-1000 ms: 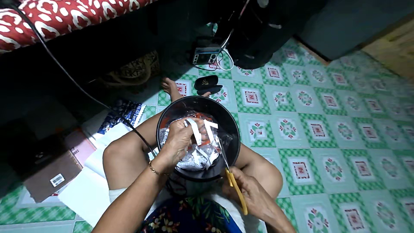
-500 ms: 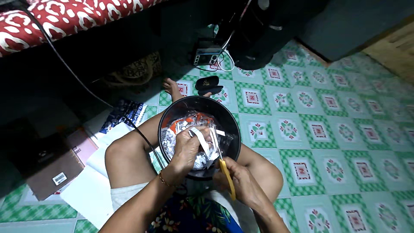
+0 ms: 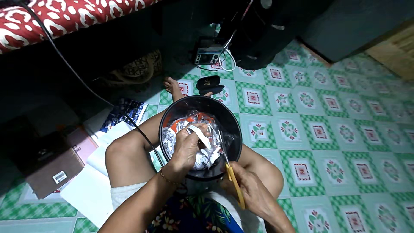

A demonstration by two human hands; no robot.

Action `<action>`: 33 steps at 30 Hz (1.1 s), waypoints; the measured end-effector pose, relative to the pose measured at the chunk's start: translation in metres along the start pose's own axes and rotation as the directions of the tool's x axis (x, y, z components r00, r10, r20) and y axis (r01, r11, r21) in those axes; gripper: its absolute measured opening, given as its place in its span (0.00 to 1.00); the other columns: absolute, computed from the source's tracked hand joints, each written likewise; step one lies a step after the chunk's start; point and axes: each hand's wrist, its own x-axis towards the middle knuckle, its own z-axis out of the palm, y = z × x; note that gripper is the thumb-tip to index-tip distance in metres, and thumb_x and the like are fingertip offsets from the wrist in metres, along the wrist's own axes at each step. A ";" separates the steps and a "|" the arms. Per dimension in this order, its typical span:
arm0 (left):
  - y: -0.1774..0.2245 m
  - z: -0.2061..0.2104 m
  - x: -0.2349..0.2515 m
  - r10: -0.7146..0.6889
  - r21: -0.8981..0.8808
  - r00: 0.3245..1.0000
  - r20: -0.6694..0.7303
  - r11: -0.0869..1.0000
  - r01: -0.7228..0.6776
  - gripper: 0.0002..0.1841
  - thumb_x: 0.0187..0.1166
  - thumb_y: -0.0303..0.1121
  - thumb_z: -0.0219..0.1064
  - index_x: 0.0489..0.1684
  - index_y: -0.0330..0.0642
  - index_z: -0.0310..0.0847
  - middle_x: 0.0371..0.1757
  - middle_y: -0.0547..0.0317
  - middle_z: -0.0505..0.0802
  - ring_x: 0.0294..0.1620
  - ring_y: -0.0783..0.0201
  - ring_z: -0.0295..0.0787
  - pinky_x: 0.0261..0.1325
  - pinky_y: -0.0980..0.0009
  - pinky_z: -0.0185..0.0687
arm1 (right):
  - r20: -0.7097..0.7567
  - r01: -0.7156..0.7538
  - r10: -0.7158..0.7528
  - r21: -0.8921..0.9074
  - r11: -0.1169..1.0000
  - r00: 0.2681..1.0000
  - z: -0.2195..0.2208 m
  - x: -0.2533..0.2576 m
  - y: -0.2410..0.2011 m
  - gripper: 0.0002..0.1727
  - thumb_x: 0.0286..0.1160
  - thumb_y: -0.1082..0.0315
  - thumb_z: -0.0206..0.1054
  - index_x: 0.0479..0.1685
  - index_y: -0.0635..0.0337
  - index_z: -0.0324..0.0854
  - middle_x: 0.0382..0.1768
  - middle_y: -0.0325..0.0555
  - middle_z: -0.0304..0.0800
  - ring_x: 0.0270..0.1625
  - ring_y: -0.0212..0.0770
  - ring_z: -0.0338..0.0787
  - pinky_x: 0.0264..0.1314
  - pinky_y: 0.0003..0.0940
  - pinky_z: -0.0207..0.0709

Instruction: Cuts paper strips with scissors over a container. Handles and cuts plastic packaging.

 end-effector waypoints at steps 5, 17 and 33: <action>-0.003 0.004 0.000 -0.039 -0.091 0.998 -0.042 0.995 0.035 0.08 0.87 0.24 0.57 0.42 0.40 0.82 0.28 0.62 0.86 0.22 0.71 0.83 0.30 0.77 0.84 | 0.027 -0.027 0.031 -0.119 0.993 0.999 0.002 -0.010 0.001 0.30 0.73 0.44 0.69 0.55 0.66 0.84 0.26 0.47 0.88 0.26 0.45 0.87 0.32 0.48 0.79; -0.013 0.006 -0.012 -0.080 -0.026 0.997 -0.007 0.997 0.079 0.09 0.84 0.18 0.59 0.36 0.35 0.83 0.25 0.60 0.89 0.24 0.71 0.86 0.34 0.78 0.86 | -0.017 -0.042 0.043 0.102 0.994 0.999 0.007 0.014 -0.004 0.20 0.77 0.54 0.69 0.46 0.66 0.82 0.23 0.39 0.84 0.23 0.28 0.85 0.30 0.26 0.80; -0.002 -0.009 -0.001 -0.047 0.348 0.983 0.178 0.937 -0.018 0.11 0.80 0.15 0.61 0.55 0.33 0.82 0.35 0.62 0.89 0.31 0.75 0.84 0.36 0.81 0.81 | 0.041 -0.030 0.019 0.292 0.956 0.999 0.001 0.016 0.000 0.12 0.78 0.62 0.66 0.45 0.64 0.80 0.22 0.26 0.81 0.23 0.16 0.81 0.29 0.14 0.77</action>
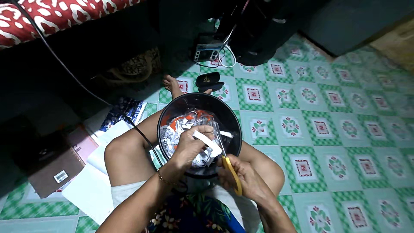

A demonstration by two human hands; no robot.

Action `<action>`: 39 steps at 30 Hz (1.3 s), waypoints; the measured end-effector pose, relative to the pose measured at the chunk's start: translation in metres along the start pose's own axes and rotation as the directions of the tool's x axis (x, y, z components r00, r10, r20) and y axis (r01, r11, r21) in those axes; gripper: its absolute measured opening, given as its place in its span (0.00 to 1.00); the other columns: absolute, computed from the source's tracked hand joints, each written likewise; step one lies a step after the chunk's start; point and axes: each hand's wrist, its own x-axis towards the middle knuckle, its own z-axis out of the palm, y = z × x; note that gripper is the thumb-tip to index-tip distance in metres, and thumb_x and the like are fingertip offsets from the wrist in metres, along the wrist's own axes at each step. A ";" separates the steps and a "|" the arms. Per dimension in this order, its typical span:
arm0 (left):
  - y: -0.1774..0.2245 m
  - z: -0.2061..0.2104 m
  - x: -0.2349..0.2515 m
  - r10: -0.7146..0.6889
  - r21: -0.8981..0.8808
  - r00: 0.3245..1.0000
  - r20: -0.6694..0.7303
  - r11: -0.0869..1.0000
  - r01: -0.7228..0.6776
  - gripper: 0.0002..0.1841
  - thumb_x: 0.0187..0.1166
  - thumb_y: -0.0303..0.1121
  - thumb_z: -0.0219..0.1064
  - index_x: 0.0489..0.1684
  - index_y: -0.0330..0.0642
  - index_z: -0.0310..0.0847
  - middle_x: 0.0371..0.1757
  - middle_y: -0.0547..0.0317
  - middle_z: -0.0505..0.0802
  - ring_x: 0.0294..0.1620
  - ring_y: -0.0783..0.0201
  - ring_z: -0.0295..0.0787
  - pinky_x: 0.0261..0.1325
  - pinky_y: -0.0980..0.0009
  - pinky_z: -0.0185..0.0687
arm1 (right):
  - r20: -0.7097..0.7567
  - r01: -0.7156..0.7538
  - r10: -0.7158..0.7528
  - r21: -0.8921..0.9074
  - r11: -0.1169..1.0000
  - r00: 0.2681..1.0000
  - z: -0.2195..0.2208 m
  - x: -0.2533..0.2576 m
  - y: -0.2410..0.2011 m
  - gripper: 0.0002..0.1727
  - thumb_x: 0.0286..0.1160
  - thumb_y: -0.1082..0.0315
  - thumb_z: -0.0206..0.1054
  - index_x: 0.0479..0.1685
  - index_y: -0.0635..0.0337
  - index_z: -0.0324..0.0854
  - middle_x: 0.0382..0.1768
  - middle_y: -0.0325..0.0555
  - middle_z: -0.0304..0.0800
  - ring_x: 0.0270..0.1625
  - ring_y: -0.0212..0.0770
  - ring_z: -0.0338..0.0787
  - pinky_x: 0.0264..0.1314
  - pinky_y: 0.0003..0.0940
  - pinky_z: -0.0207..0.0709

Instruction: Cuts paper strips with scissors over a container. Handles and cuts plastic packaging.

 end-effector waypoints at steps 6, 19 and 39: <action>0.022 -0.024 0.010 -0.047 0.549 0.970 0.239 0.830 -0.095 0.33 0.77 0.18 0.67 0.84 0.34 0.60 0.49 0.49 0.86 0.35 0.68 0.79 0.40 0.72 0.78 | -0.034 0.024 -0.024 -0.020 1.000 0.999 -0.004 -0.003 0.002 0.14 0.78 0.62 0.64 0.48 0.67 0.80 0.24 0.29 0.83 0.25 0.18 0.82 0.30 0.15 0.77; 0.033 -0.023 0.021 0.192 0.936 0.917 0.351 -0.029 -0.352 0.08 0.79 0.28 0.69 0.49 0.37 0.91 0.46 0.39 0.94 0.51 0.36 0.90 0.53 0.36 0.78 | 0.271 -0.006 -0.027 0.122 0.993 0.962 -0.031 -0.013 0.028 0.19 0.80 0.58 0.60 0.59 0.64 0.77 0.35 0.29 0.89 0.33 0.18 0.85 0.36 0.15 0.78; 0.019 0.016 0.045 -0.462 0.932 0.882 0.093 -0.270 -0.240 0.13 0.85 0.30 0.64 0.56 0.29 0.86 0.58 0.32 0.89 0.66 0.34 0.84 0.66 0.36 0.74 | 0.379 -0.149 0.076 0.167 0.975 0.922 -0.074 -0.009 0.047 0.15 0.80 0.56 0.62 0.51 0.59 0.80 0.29 0.27 0.87 0.29 0.19 0.85 0.34 0.16 0.79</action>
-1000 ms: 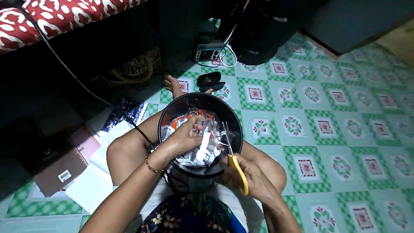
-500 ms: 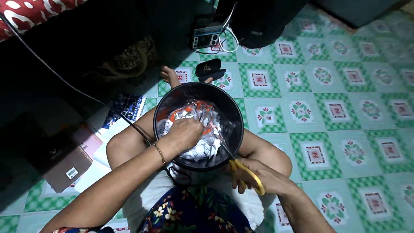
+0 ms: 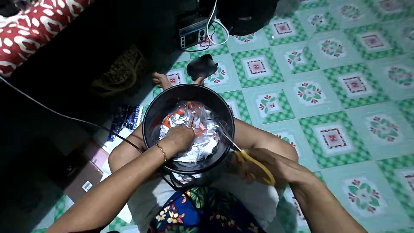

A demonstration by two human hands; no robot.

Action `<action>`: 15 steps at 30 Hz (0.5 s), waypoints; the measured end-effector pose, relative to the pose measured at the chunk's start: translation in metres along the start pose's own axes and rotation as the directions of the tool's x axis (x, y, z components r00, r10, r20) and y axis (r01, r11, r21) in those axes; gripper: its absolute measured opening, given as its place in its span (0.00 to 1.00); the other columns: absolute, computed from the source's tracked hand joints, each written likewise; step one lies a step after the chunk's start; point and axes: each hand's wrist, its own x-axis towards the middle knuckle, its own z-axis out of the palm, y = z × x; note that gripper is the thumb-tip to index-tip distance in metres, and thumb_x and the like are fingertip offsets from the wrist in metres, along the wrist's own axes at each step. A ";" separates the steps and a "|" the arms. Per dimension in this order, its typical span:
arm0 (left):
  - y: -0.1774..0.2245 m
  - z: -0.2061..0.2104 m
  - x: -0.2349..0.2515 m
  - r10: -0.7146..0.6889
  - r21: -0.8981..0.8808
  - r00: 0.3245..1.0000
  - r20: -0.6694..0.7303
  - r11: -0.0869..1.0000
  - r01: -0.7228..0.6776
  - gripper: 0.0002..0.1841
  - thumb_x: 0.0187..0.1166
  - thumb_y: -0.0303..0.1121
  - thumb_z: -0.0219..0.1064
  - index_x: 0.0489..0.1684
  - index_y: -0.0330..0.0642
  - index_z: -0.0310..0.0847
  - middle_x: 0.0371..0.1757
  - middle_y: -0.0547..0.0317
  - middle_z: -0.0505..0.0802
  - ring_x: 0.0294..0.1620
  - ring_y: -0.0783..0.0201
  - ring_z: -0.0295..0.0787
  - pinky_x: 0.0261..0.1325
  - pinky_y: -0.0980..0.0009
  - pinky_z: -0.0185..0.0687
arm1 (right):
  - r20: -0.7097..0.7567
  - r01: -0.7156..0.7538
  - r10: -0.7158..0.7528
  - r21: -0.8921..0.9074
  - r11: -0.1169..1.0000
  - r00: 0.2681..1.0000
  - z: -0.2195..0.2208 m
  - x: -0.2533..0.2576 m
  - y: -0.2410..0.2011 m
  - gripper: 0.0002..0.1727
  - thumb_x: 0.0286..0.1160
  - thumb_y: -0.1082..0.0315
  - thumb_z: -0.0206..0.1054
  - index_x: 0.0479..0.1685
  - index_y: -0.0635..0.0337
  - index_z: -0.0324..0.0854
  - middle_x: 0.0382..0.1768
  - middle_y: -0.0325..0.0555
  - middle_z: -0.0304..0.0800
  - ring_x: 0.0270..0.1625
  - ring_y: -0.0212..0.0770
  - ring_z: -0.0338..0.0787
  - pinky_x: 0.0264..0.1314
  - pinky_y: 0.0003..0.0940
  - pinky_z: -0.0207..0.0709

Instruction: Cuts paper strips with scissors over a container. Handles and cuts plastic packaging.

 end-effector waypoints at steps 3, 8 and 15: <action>-0.007 0.001 0.000 0.026 -0.037 0.999 -0.043 0.999 -0.028 0.14 0.84 0.36 0.67 0.55 0.35 0.89 0.55 0.36 0.92 0.63 0.36 0.86 0.65 0.37 0.75 | -0.016 0.027 -0.026 0.045 0.999 1.000 -0.001 0.002 0.006 0.13 0.80 0.54 0.63 0.48 0.54 0.80 0.27 0.24 0.86 0.28 0.18 0.85 0.33 0.15 0.79; 0.014 0.012 0.006 -0.048 0.034 0.991 0.124 0.998 0.045 0.19 0.86 0.36 0.64 0.67 0.31 0.81 0.66 0.31 0.86 0.71 0.33 0.81 0.69 0.34 0.72 | -0.093 0.088 -0.087 0.005 0.996 0.992 0.005 0.005 0.006 0.15 0.86 0.58 0.59 0.52 0.62 0.81 0.30 0.30 0.85 0.30 0.20 0.84 0.36 0.17 0.79; 0.001 0.004 0.002 -0.088 -0.029 0.996 0.005 0.996 0.088 0.16 0.88 0.34 0.60 0.62 0.33 0.86 0.63 0.34 0.89 0.70 0.35 0.83 0.71 0.37 0.72 | -0.204 -0.077 0.049 -0.132 0.988 0.978 0.021 0.028 -0.003 0.26 0.82 0.51 0.66 0.60 0.68 0.74 0.38 0.45 0.84 0.37 0.34 0.85 0.46 0.33 0.81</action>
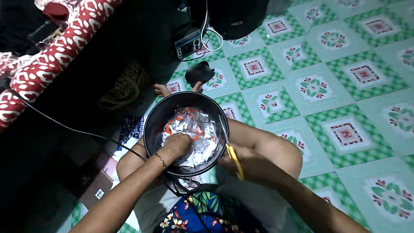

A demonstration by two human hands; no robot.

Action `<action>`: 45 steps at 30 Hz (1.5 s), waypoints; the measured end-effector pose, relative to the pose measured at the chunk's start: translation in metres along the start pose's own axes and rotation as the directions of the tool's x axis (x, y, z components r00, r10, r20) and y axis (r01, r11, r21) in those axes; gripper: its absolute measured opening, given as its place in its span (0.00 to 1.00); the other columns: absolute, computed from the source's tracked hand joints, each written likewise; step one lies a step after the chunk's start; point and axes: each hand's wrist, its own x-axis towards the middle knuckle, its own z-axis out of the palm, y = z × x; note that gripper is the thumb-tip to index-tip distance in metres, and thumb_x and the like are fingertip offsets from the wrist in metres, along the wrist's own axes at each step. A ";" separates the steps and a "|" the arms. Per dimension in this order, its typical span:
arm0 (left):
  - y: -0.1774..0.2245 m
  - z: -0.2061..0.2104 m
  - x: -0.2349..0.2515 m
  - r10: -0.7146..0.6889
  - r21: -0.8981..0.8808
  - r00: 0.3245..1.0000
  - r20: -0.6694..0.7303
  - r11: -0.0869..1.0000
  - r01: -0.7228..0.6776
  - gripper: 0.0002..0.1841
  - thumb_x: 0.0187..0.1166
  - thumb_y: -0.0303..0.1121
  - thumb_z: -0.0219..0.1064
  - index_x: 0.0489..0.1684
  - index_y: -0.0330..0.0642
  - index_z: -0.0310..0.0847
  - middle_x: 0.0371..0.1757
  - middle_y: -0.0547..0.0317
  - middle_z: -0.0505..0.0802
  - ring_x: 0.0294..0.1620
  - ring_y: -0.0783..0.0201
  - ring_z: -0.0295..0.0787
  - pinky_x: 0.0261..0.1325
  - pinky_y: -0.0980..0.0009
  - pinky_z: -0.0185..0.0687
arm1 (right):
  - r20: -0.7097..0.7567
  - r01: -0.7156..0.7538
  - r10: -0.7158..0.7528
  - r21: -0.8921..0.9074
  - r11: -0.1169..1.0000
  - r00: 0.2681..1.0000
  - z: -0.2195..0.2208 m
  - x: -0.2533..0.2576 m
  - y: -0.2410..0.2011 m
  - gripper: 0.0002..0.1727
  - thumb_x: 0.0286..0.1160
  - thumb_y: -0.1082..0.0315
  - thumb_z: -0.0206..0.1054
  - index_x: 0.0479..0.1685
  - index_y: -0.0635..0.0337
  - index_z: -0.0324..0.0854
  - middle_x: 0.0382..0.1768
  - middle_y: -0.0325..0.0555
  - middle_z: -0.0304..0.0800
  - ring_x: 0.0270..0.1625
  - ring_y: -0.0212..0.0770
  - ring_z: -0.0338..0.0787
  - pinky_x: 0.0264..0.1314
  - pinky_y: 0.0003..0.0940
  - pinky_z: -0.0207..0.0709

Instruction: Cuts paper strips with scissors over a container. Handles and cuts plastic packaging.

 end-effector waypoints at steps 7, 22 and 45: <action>-0.020 -0.007 -0.013 -0.009 -0.170 0.981 -0.194 0.985 -0.024 0.18 0.91 0.31 0.53 0.68 0.30 0.81 0.69 0.30 0.85 0.75 0.35 0.78 0.77 0.39 0.67 | -0.016 0.029 -0.027 0.206 0.978 1.000 0.002 0.043 -0.029 0.18 0.85 0.66 0.64 0.64 0.69 0.71 0.34 0.39 0.86 0.30 0.26 0.88 0.36 0.22 0.83; -0.082 0.002 -0.055 -0.102 -0.401 0.721 -0.685 0.879 -0.257 0.13 0.88 0.28 0.59 0.52 0.26 0.87 0.51 0.32 0.91 0.56 0.37 0.89 0.64 0.41 0.79 | -0.105 -0.045 0.086 0.345 0.938 0.991 0.006 0.100 -0.067 0.16 0.94 0.61 0.51 0.69 0.62 0.64 0.27 0.46 0.84 0.21 0.37 0.88 0.23 0.29 0.84; -0.201 -0.034 -0.136 0.111 -0.328 0.583 -0.804 0.735 -0.593 0.08 0.82 0.24 0.65 0.45 0.27 0.88 0.38 0.47 0.91 0.36 0.64 0.84 0.48 0.63 0.80 | -0.154 -0.272 0.232 -0.334 0.903 0.960 0.046 0.140 -0.137 0.25 0.95 0.55 0.49 0.62 0.75 0.74 0.38 0.57 0.83 0.34 0.42 0.81 0.41 0.38 0.78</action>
